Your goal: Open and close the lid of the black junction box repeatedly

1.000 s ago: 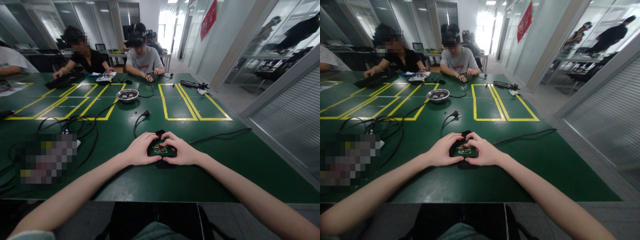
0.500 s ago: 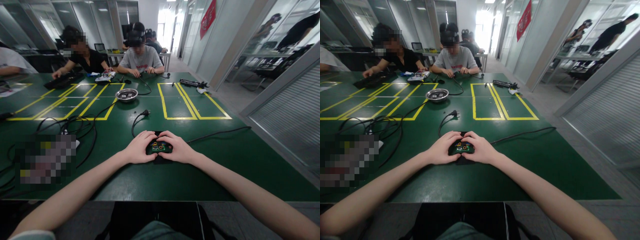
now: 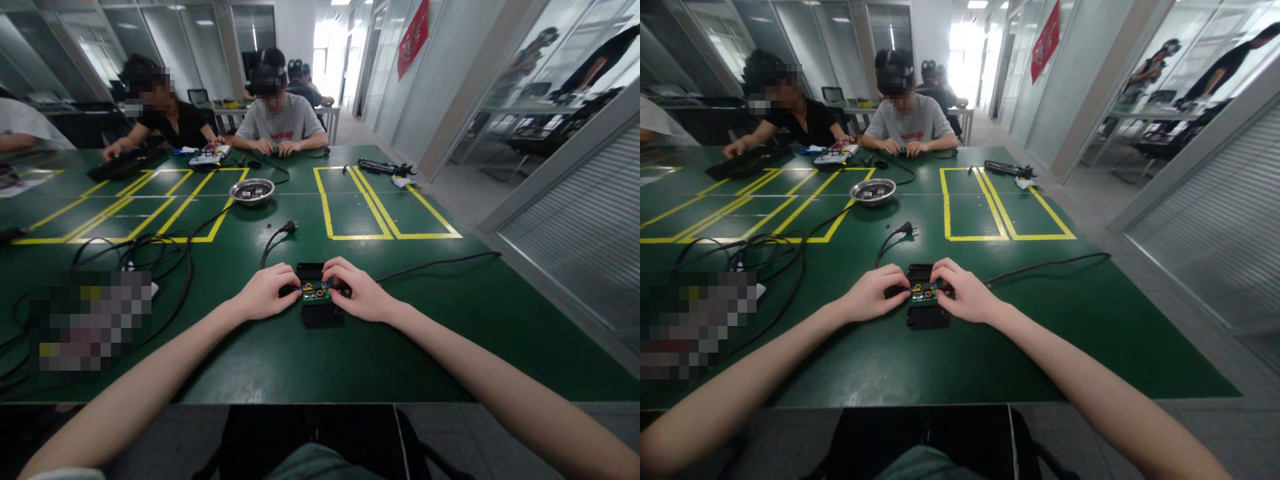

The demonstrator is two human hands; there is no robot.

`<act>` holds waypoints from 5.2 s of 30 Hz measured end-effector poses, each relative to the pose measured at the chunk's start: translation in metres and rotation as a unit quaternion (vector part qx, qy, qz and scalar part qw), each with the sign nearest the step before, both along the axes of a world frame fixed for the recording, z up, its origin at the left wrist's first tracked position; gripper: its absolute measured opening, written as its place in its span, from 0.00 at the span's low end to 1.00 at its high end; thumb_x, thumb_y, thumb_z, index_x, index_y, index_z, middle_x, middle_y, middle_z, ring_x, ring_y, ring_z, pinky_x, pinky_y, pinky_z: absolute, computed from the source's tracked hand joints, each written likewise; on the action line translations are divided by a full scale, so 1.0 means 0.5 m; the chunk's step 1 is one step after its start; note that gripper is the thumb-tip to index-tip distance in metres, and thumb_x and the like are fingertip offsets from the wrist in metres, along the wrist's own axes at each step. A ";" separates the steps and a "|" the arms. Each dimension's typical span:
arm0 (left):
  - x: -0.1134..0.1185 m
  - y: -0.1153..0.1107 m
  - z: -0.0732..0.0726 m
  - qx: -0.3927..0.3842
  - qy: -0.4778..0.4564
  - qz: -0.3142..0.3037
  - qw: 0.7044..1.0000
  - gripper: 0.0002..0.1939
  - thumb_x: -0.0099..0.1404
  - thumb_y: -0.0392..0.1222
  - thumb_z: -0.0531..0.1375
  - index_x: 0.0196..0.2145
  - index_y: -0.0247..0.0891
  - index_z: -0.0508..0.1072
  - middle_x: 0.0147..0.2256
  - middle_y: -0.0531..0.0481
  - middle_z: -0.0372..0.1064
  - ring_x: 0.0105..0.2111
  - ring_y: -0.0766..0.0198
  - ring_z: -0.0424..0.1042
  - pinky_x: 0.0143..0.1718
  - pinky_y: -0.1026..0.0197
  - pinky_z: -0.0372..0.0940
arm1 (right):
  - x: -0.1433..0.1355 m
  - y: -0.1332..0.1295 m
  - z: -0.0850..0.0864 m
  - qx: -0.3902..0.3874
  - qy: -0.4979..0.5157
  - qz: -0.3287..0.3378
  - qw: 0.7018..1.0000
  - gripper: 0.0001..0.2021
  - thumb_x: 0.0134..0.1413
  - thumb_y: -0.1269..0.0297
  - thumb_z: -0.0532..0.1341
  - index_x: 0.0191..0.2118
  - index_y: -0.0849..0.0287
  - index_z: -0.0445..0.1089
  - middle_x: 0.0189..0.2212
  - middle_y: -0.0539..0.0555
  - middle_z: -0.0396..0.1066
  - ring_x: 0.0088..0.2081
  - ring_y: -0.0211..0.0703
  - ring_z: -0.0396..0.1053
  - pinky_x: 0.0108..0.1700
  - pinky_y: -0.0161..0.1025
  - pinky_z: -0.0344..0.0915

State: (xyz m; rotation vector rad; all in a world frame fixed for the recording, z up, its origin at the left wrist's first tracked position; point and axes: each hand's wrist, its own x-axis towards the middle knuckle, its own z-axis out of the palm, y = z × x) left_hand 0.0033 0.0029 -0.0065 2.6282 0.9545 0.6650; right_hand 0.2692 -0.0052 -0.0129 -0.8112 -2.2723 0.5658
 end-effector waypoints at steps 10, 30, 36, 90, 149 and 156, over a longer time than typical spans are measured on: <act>-0.014 -0.012 0.031 -0.047 -0.023 0.002 0.999 0.12 0.71 0.47 0.58 0.34 0.37 0.76 0.28 0.51 0.73 0.25 0.67 0.69 0.28 0.66 0.60 | 0.060 0.018 0.023 0.047 -0.081 -0.021 0.995 0.16 0.69 0.62 0.55 0.32 0.57 0.75 0.26 0.53 0.75 0.27 0.41 0.71 0.32 0.38 0.64; -0.022 -0.014 0.037 -0.061 0.068 -0.011 0.996 0.15 0.68 0.45 0.57 0.25 0.38 0.71 0.17 0.57 0.60 0.18 0.69 0.60 0.24 0.66 0.51 | 0.051 0.010 0.014 0.106 -0.130 0.003 0.986 0.16 0.67 0.64 0.55 0.29 0.57 0.75 0.25 0.53 0.76 0.26 0.40 0.71 0.31 0.36 0.61; -0.022 -0.021 0.038 -0.052 0.047 -0.021 0.997 0.08 0.65 0.41 0.57 0.31 0.38 0.73 0.25 0.55 0.67 0.22 0.68 0.64 0.27 0.66 0.56 | 0.052 0.011 0.013 0.099 -0.181 -0.015 0.978 0.17 0.66 0.65 0.56 0.24 0.58 0.70 0.22 0.52 0.72 0.25 0.40 0.68 0.30 0.36 0.56; 0.006 -0.014 -0.013 -0.061 -0.074 0.078 0.992 0.29 0.57 0.46 0.73 0.54 0.42 0.71 0.58 0.41 0.71 0.57 0.47 0.73 0.60 0.42 0.68 | 0.014 0.040 -0.029 -0.124 0.108 -0.068 0.984 0.18 0.58 0.69 0.64 0.55 0.56 0.76 0.47 0.55 0.72 0.40 0.41 0.74 0.48 0.46 0.75; 0.024 -0.030 0.011 0.075 0.062 -0.014 0.995 0.21 0.75 0.55 0.56 0.53 0.37 0.75 0.41 0.41 0.78 0.41 0.53 0.76 0.45 0.53 0.69 | 0.013 0.003 0.005 0.166 -0.176 0.031 0.970 0.15 0.70 0.59 0.59 0.53 0.61 0.73 0.39 0.60 0.78 0.39 0.50 0.73 0.40 0.44 0.70; 0.029 -0.035 0.001 0.083 0.044 -0.004 0.996 0.19 0.76 0.52 0.56 0.54 0.38 0.76 0.43 0.41 0.78 0.44 0.52 0.76 0.48 0.51 0.69 | 0.009 -0.003 0.004 0.168 -0.124 0.019 0.978 0.16 0.70 0.53 0.59 0.51 0.59 0.76 0.39 0.60 0.80 0.39 0.50 0.75 0.40 0.45 0.73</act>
